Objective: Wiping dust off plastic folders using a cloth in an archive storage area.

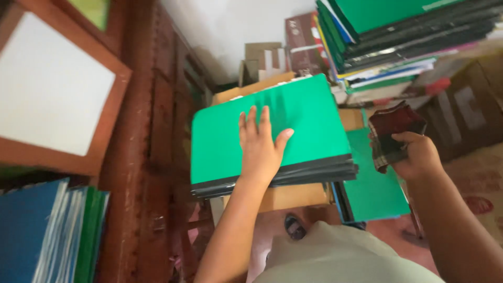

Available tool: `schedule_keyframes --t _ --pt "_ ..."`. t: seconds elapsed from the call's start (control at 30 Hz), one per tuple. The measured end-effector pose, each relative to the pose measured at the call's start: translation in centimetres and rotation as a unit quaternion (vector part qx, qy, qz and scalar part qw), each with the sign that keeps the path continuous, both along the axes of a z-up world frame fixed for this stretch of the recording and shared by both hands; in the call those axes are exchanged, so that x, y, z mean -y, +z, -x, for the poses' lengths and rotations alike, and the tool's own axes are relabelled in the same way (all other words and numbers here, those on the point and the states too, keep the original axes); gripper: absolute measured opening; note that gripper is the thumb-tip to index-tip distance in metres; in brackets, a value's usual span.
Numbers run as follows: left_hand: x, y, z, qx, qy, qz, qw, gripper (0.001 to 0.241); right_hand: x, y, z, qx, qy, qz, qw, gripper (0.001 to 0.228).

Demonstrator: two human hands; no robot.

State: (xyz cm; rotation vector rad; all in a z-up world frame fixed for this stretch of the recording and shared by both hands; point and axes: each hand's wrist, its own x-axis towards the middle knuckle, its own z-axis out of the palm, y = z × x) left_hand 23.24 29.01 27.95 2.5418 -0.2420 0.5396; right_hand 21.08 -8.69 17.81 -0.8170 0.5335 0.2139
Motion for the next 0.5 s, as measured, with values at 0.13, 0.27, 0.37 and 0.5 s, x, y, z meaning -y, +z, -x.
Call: schedule_keyframes --t 0.13,0.27,0.37,0.5 --pt "4.2 0.8 0.4 -0.003 -0.049 0.015 0.999 0.07 8.6 -11.1 2.4 -0.108 -0.056 0.054 0.991 0.021" --pt "8.3 2.3 1.2 -0.026 -0.102 0.026 0.994 0.065 14.1 -17.8 4.8 -0.208 0.035 0.154 0.965 0.018" --pt "12.1 3.6 1.9 -0.023 -0.139 0.033 0.989 0.062 15.4 -19.0 5.9 -0.231 0.029 0.117 0.965 0.016" --pt "18.1 6.0 3.4 -0.02 -0.202 0.076 0.976 0.052 20.9 -20.9 9.5 0.053 0.383 0.688 0.615 0.084"
